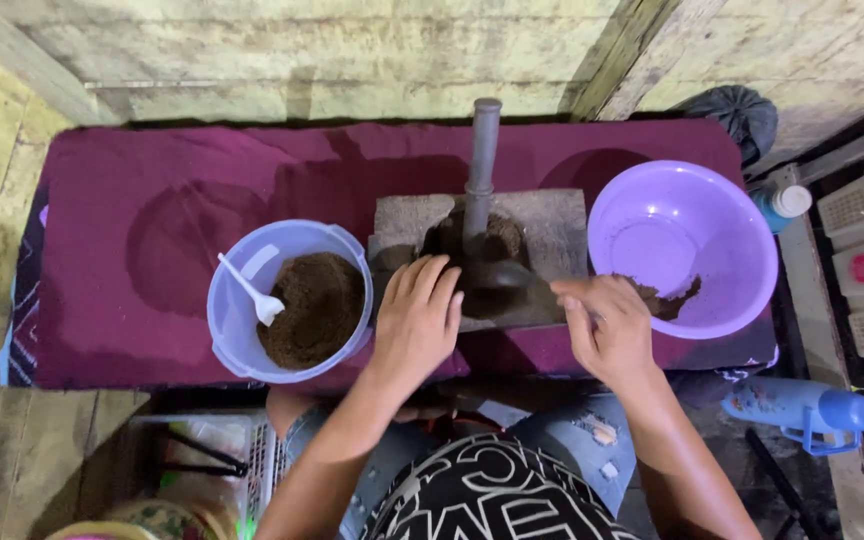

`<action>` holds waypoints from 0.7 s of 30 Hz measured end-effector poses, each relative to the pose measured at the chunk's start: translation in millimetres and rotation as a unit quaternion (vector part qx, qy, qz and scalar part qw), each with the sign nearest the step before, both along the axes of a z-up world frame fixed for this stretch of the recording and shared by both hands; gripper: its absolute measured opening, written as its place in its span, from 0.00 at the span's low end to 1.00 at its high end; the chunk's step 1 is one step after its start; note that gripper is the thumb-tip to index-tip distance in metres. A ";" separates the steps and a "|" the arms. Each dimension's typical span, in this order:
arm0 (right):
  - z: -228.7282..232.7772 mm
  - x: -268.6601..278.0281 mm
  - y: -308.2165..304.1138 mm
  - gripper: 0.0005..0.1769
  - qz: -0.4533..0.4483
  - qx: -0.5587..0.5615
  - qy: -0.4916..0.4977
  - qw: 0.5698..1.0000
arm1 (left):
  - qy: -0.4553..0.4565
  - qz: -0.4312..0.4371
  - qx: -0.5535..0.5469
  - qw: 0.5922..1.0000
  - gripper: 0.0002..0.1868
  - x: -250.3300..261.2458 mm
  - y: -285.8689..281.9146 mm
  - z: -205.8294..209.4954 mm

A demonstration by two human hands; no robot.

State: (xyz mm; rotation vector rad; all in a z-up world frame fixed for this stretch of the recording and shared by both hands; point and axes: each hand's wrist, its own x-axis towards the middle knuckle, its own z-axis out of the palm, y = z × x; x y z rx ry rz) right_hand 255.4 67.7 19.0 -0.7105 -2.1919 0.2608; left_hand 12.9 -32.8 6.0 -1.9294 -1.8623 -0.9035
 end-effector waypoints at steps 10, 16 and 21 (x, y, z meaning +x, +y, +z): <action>-22.8 0.6 0.0 0.12 0.019 0.008 0.043 0.999 | 0.015 0.026 -0.054 0.998 0.28 29.0 -35.6 -15.9; -17.9 0.8 -7.0 0.12 -0.024 0.041 0.039 0.998 | -0.099 -0.033 -0.050 0.993 0.18 21.6 19.0 -37.5; -16.8 4.3 -3.7 0.13 -0.028 -0.037 0.083 0.995 | -0.129 -0.029 -0.077 0.988 0.15 -9.0 5.1 -19.7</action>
